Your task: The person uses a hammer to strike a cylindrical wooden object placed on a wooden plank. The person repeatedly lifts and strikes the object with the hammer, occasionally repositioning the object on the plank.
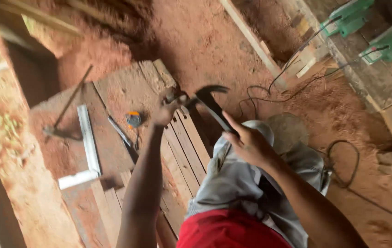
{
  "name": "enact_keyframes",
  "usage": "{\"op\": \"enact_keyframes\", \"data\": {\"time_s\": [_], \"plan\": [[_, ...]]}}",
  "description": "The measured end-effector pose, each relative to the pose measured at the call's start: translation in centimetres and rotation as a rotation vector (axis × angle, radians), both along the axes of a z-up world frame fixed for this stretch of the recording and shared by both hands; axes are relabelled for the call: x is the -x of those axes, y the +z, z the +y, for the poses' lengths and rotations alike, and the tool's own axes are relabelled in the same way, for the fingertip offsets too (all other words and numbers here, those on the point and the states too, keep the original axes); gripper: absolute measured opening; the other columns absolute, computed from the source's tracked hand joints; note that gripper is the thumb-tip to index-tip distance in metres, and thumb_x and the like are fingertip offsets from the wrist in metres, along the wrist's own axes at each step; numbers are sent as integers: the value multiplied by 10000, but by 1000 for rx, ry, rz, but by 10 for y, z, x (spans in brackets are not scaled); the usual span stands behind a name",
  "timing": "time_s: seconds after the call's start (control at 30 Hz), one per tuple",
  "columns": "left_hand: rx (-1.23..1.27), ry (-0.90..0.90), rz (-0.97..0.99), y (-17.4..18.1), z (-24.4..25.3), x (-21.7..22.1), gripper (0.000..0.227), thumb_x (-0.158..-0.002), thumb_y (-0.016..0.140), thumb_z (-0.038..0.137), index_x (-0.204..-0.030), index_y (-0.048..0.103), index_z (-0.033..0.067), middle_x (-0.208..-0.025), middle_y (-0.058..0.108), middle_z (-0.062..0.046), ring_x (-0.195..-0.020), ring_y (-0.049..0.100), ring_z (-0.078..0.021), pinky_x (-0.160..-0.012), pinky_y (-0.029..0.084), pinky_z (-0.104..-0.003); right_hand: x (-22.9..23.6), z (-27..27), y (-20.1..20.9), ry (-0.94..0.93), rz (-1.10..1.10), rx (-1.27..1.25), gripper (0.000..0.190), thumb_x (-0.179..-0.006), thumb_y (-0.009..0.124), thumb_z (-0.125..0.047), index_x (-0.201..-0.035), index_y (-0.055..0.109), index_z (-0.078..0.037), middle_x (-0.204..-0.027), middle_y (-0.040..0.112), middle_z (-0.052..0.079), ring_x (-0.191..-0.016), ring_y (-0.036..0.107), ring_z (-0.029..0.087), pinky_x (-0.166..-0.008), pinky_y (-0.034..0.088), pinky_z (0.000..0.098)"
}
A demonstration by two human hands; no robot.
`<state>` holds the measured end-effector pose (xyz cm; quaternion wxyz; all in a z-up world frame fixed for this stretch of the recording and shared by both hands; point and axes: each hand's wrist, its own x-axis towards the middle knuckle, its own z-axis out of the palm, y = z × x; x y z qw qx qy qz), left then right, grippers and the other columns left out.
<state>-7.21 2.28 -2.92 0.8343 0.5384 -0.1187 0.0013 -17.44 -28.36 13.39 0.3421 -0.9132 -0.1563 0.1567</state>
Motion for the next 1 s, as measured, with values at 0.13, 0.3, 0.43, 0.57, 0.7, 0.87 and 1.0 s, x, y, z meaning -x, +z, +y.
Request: {"op": "enact_keyframes", "data": {"time_s": [0.13, 0.3, 0.43, 0.57, 0.7, 0.87, 1.0], "plan": [[-324, -79, 182, 51, -10, -16, 144, -873, 660, -47, -801, 648, 77, -706, 638, -73, -547, 653, -169, -456, 600, -338, 7, -32, -22, -83, -76, -125, 643, -986, 629, -271, -1577, 420, -129, -686, 594, 151, -568, 561, 200, -550, 474, 356], [-110, 244, -50, -6, -21, -14, 189, -950, 617, 24, -775, 571, 78, -694, 586, -30, -542, 504, -93, -438, 387, -264, 5, -41, -49, -152, -370, -142, 593, -1039, 629, -265, -1560, 429, -62, -821, 640, 172, -695, 623, 274, -660, 519, 396], [-401, 477, -201, -10, -32, -5, 391, -982, 653, 126, -643, 460, 154, -529, 437, 35, -419, 431, -51, -347, 286, -240, 8, -25, -20, -241, -189, -108, 629, -1000, 626, -290, -1562, 416, -101, -800, 665, 186, -655, 656, 307, -622, 528, 423], [-594, 791, -282, 6, -52, 26, 395, -1028, 616, 168, -677, 437, 185, -548, 412, 39, -470, 377, -65, -452, 230, -247, 10, -26, -17, -292, -72, -27, 655, -976, 632, -314, -1570, 404, -160, -777, 681, 212, -675, 681, 359, -638, 532, 455], [-527, 973, -336, -7, -74, 39, 393, -1079, 555, 238, -712, 442, 157, -553, 457, 27, -472, 360, -59, -468, 211, -252, 10, -30, -29, -311, -153, -88, 657, -983, 644, -303, -1570, 396, -148, -835, 698, 227, -741, 700, 394, -657, 541, 468], [-609, 1359, -292, -19, -99, 55, 378, -1107, 549, 343, -817, 528, 100, -610, 535, 16, -501, 482, -61, -459, 367, -249, 3, -25, -29, -331, -194, -107, 656, -979, 651, -281, -1569, 401, -140, -800, 686, 215, -710, 686, 391, -644, 532, 471], [-478, 1383, -241, -2, -76, 3, 411, -1046, 684, 386, -1033, 506, 15, -879, 598, -94, -736, 586, -148, -633, 535, -273, 12, -29, -26, -282, -140, -79, 654, -978, 660, -280, -1567, 409, -147, -715, 645, 200, -641, 656, 370, -612, 509, 473]]}}
